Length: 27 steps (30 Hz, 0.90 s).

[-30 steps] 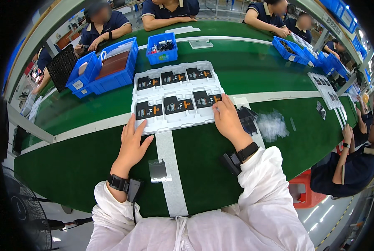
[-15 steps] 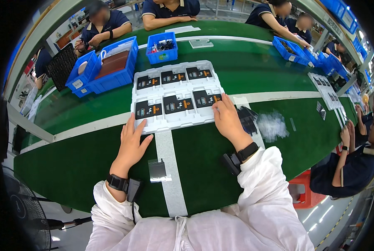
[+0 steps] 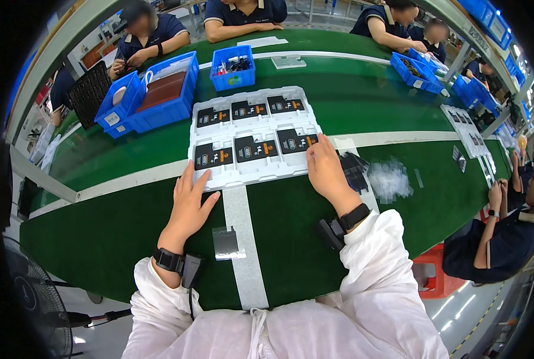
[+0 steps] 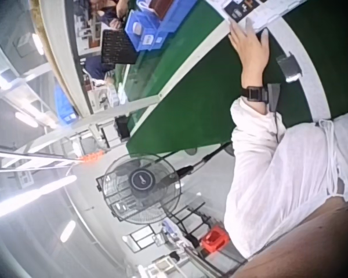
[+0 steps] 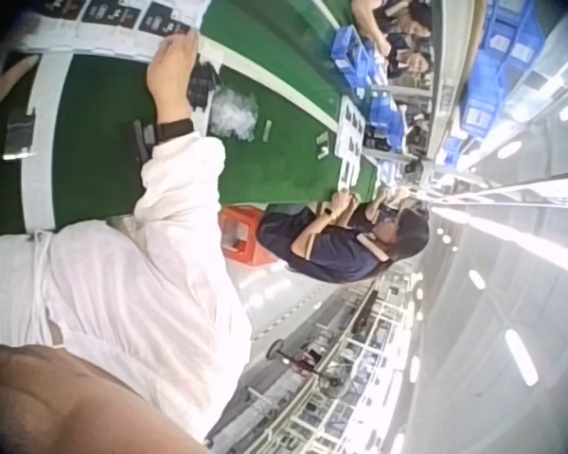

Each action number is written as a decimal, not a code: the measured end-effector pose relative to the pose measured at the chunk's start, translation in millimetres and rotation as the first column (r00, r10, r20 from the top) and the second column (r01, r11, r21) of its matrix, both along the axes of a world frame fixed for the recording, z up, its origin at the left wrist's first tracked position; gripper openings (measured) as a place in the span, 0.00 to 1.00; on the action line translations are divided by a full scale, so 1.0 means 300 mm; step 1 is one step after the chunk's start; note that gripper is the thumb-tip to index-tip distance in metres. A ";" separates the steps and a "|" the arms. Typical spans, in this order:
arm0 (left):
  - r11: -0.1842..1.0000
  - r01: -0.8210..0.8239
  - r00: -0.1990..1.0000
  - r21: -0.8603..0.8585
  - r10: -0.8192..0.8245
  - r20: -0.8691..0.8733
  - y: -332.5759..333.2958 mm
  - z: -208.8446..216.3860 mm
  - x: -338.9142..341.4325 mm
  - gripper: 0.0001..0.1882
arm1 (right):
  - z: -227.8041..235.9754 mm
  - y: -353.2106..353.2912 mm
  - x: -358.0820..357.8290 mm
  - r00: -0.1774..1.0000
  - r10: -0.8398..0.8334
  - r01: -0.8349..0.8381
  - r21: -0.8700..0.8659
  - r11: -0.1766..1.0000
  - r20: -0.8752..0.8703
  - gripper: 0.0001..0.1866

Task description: Manually assembling small battery-like electronics components on an assembly line.

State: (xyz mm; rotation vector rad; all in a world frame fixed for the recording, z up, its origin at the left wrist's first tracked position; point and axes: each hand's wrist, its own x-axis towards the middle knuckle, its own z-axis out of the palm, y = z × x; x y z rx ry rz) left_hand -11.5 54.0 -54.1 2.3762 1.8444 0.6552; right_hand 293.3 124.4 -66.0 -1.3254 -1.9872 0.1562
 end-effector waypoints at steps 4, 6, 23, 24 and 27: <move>1.000 -0.006 1.000 -0.009 0.006 -0.003 -0.006 0.004 0.002 0.26 | -0.008 -0.002 -0.006 0.997 -0.014 0.012 -0.030 0.999 -0.076 0.06; 1.000 -0.002 1.000 0.000 0.002 0.000 -0.002 -0.002 0.002 0.26 | -0.008 -0.005 -0.003 0.997 -0.010 0.009 -0.019 1.000 -0.075 0.06; 1.000 -0.006 1.000 -0.015 0.006 0.002 -0.002 0.003 -0.001 0.26 | 0.019 -0.029 -0.018 0.995 0.013 -0.004 -0.083 0.997 0.099 0.18; 1.000 -0.006 1.000 -0.019 0.006 -0.001 -0.004 0.006 -0.001 0.26 | 0.018 -0.028 -0.018 0.995 0.012 -0.003 -0.091 0.996 0.103 0.18; 1.000 -0.004 1.000 -0.021 0.004 0.003 -0.002 0.004 0.002 0.26 | 0.031 -0.031 -0.014 0.993 0.022 -0.009 -0.115 0.993 0.116 0.17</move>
